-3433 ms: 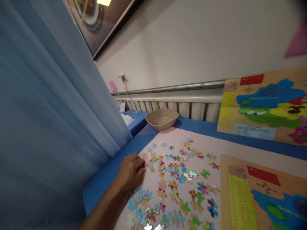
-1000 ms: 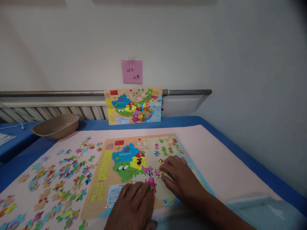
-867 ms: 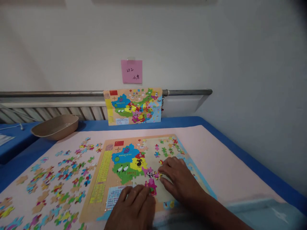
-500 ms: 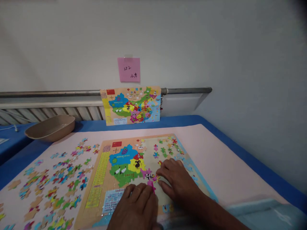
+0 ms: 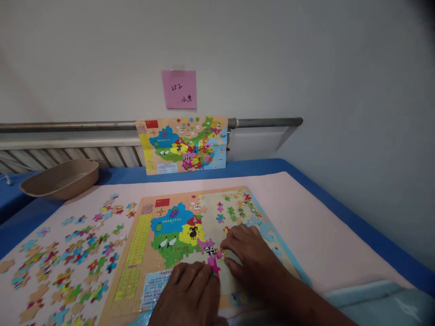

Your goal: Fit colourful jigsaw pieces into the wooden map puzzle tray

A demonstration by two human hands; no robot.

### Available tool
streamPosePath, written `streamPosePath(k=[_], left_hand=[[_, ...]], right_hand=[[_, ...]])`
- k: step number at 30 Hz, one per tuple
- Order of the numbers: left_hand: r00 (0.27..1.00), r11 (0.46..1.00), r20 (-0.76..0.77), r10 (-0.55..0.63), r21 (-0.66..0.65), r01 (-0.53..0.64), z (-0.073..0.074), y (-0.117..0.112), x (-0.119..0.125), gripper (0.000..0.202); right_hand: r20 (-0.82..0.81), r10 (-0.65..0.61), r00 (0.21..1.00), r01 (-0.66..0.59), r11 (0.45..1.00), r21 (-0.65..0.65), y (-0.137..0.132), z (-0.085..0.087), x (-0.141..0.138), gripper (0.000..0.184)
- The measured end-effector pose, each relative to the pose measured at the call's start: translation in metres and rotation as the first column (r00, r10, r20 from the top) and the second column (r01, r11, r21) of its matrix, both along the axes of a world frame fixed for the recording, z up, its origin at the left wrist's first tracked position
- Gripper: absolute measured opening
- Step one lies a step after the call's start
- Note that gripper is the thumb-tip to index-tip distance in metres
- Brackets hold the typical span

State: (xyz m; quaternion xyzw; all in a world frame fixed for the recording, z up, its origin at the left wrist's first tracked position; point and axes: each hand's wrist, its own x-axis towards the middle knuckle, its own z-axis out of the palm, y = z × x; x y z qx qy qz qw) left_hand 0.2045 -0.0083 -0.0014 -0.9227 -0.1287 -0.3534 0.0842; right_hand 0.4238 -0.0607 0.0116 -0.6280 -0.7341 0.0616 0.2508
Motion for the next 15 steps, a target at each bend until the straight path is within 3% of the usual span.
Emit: streamPosePath(k=[15], left_hand=[[0.986,0.999,-0.162,0.046,0.024,-0.042,0.0027,0.0070,0.0005,0.051]], right_hand=[[0.033,-0.030,0.999,0.033,0.997,-0.072,-0.0007,0.0025,-0.0008,0.025]])
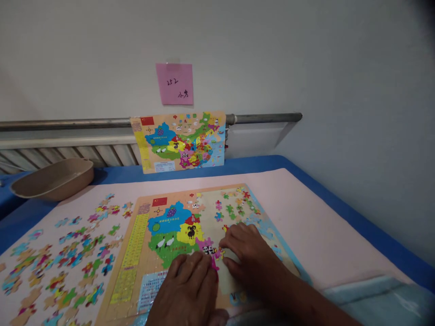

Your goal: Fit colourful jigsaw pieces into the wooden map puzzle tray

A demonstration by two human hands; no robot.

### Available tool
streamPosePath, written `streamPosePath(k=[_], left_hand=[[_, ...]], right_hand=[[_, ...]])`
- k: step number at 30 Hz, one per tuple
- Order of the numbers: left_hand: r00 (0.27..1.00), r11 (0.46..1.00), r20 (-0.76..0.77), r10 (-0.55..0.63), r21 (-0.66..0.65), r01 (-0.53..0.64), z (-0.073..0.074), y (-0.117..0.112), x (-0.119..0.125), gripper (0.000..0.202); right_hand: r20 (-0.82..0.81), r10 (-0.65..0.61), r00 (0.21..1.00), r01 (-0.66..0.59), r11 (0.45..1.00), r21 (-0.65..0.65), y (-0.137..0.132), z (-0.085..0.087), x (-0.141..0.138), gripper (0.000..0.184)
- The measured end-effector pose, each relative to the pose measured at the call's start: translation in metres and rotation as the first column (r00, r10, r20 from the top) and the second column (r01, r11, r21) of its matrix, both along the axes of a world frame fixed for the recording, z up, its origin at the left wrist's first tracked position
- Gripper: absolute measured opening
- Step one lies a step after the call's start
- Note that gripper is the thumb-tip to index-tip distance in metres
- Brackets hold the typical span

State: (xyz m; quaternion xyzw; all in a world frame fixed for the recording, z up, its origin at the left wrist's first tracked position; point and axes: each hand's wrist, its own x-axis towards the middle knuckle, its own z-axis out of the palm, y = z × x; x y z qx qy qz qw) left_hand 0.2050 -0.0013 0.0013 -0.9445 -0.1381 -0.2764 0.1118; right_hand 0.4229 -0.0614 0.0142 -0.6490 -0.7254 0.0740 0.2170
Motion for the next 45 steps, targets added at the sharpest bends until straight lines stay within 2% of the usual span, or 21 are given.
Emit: streamPosePath(k=[4,11,21,27,31,36,45], left_hand=[[0.999,1.000,-0.050,-0.022,-0.016,0.021,-0.003,0.000,0.001,0.053],[0.999,0.998,-0.048,0.001,-0.059,-0.004,-0.007,-0.002,0.000,0.051],[0.996,0.996,-0.082,-0.022,-0.085,0.015,-0.004,-0.002,0.000,0.052],[0.999,0.991,-0.032,0.010,-0.132,-0.014,-0.014,-0.003,0.000,0.050],[1.000,0.992,0.001,0.013,-0.125,-0.013,-0.014,-0.003,0.001,0.047],[0.998,0.992,-0.059,0.007,-0.125,-0.014,-0.011,-0.004,0.001,0.047],[0.999,0.993,-0.046,-0.003,-0.116,-0.002,-0.009,-0.002,0.001,0.052]], right_hand=[[-0.003,-0.003,1.000,0.003,1.000,-0.029,0.000,0.000,0.001,0.026],[-0.037,0.014,0.999,-0.015,1.000,-0.021,-0.002,-0.001,0.002,0.025],[-0.025,0.017,1.000,-0.018,0.999,-0.047,-0.001,0.002,-0.001,0.023],[0.104,0.087,0.991,-0.079,0.994,-0.081,-0.009,0.007,-0.005,0.033],[0.208,0.117,0.971,-0.103,0.992,-0.078,-0.011,0.004,-0.006,0.042],[0.248,0.144,0.958,-0.133,0.989,-0.061,-0.009,0.002,-0.005,0.034],[0.251,0.154,0.956,-0.154,0.988,-0.021,-0.008,-0.001,-0.006,0.024]])
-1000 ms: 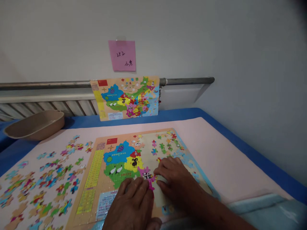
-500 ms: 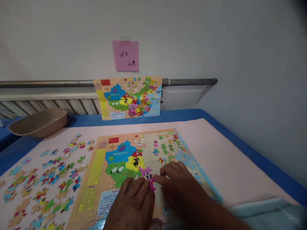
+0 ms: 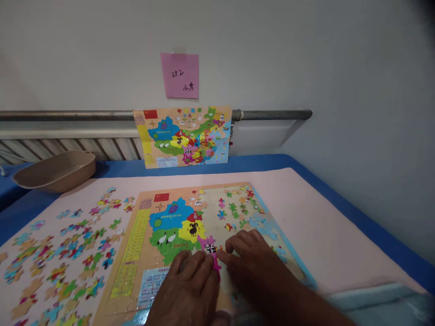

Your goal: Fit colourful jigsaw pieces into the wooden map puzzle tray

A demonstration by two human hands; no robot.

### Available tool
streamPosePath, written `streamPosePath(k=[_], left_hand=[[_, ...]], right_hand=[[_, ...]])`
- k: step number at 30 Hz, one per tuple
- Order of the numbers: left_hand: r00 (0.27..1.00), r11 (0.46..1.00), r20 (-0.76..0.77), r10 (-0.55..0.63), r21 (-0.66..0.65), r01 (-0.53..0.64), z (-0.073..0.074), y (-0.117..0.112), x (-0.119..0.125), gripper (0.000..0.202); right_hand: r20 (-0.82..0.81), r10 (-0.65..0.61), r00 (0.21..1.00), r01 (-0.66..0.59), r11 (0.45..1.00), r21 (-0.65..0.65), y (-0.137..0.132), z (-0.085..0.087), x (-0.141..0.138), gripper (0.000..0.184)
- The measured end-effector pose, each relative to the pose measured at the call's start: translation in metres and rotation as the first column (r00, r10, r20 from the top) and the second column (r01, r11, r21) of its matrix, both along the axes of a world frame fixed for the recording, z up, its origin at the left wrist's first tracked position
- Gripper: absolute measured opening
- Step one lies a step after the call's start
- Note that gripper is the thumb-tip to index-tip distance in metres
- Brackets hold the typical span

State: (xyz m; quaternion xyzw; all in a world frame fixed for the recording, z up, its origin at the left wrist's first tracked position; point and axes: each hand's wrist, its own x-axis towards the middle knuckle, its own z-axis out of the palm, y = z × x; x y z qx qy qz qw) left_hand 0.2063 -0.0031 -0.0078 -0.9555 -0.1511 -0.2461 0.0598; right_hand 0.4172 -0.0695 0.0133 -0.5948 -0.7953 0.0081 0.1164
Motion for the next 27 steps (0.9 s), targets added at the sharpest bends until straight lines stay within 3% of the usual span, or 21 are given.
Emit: streamPosePath(k=[8,16,19,22,27], left_hand=[[1.000,1.000,0.026,-0.003,0.014,0.003,-0.011,0.002,0.001,0.047],[1.000,0.998,-0.017,0.002,-0.058,-0.003,-0.028,0.001,-0.002,0.044],[1.000,0.999,0.005,0.000,-0.043,0.000,-0.021,0.002,-0.001,0.044],[1.000,1.000,0.003,-0.027,-0.009,0.027,-0.004,0.004,0.000,0.042],[0.997,0.995,-0.014,-0.072,-0.076,0.071,0.016,0.007,-0.002,0.042]], right_hand=[[-0.062,-0.122,0.991,0.125,0.991,0.041,0.003,0.001,0.001,0.016],[-0.069,-0.091,0.993,0.097,0.991,0.095,0.006,-0.005,0.003,0.023],[-0.096,-0.084,0.992,0.096,0.988,0.122,0.007,-0.006,0.003,0.024],[-0.104,-0.085,0.991,0.097,0.988,0.123,0.008,-0.007,0.003,0.025],[-0.057,-0.089,0.994,0.099,0.973,0.209,0.010,-0.011,0.001,0.029]])
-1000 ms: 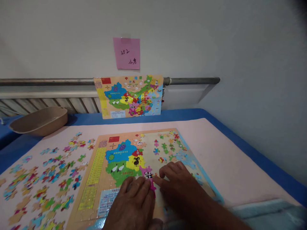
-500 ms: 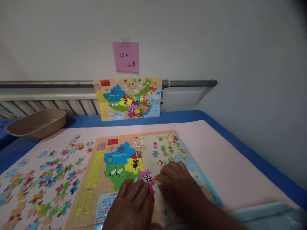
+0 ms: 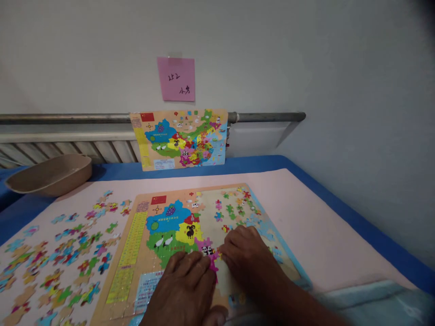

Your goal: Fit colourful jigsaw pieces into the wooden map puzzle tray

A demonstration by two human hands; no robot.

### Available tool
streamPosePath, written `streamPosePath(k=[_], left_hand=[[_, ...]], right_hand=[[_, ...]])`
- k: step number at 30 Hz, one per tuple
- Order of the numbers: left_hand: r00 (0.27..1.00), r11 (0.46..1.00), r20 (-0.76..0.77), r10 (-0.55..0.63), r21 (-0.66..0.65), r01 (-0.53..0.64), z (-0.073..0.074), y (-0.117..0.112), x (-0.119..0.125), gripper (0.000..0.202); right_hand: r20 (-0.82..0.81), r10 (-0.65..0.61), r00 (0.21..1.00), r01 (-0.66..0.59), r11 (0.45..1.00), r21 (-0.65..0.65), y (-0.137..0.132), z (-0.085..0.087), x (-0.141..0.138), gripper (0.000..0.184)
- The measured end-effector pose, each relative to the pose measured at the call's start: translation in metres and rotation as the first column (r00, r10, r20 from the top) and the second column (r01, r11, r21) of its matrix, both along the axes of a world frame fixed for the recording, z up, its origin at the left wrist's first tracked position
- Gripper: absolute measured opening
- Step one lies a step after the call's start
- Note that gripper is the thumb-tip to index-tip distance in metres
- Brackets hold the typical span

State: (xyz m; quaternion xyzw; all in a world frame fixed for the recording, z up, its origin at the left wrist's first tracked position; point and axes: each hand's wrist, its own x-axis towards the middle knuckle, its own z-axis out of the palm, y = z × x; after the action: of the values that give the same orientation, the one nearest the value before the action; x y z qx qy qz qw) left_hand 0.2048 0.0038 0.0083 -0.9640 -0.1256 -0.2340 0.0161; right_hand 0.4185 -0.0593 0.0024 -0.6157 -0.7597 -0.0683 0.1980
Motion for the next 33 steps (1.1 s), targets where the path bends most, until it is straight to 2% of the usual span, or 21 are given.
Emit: streamPosePath(k=[7,11,19,24,27,30,33], left_hand=[[0.997,0.996,0.077,0.019,-0.088,-0.012,-0.001,-0.002,0.001,0.034],[0.999,0.980,0.044,0.003,-0.197,0.006,0.001,0.000,0.002,0.030],[0.999,0.953,0.045,0.004,-0.302,0.009,0.000,-0.005,0.001,0.028],[0.998,0.974,0.061,0.006,-0.227,0.009,0.001,-0.007,0.000,0.029],[0.993,0.987,0.118,-0.014,-0.157,0.032,0.004,-0.004,0.000,0.022],[0.979,0.992,0.188,-0.080,-0.080,0.096,0.007,-0.005,-0.003,0.019],[0.973,0.988,0.172,-0.156,0.027,0.154,0.010,-0.020,-0.016,0.011]], right_hand=[[-0.003,0.027,1.000,-0.027,0.998,0.048,0.000,-0.005,0.001,0.030],[-0.044,0.042,0.998,-0.038,0.996,0.078,0.000,-0.006,0.001,0.028],[-0.054,0.073,0.996,-0.069,0.996,0.060,0.001,-0.006,0.004,0.024],[-0.044,0.080,0.996,-0.078,0.996,0.036,0.001,-0.008,0.006,0.022],[-0.047,0.075,0.996,-0.074,0.997,0.018,0.000,-0.004,0.009,0.020],[-0.089,0.016,0.996,-0.015,1.000,0.003,-0.002,0.003,0.015,0.015],[-0.157,-0.049,0.986,0.046,0.999,-0.020,-0.003,0.008,0.022,0.013]])
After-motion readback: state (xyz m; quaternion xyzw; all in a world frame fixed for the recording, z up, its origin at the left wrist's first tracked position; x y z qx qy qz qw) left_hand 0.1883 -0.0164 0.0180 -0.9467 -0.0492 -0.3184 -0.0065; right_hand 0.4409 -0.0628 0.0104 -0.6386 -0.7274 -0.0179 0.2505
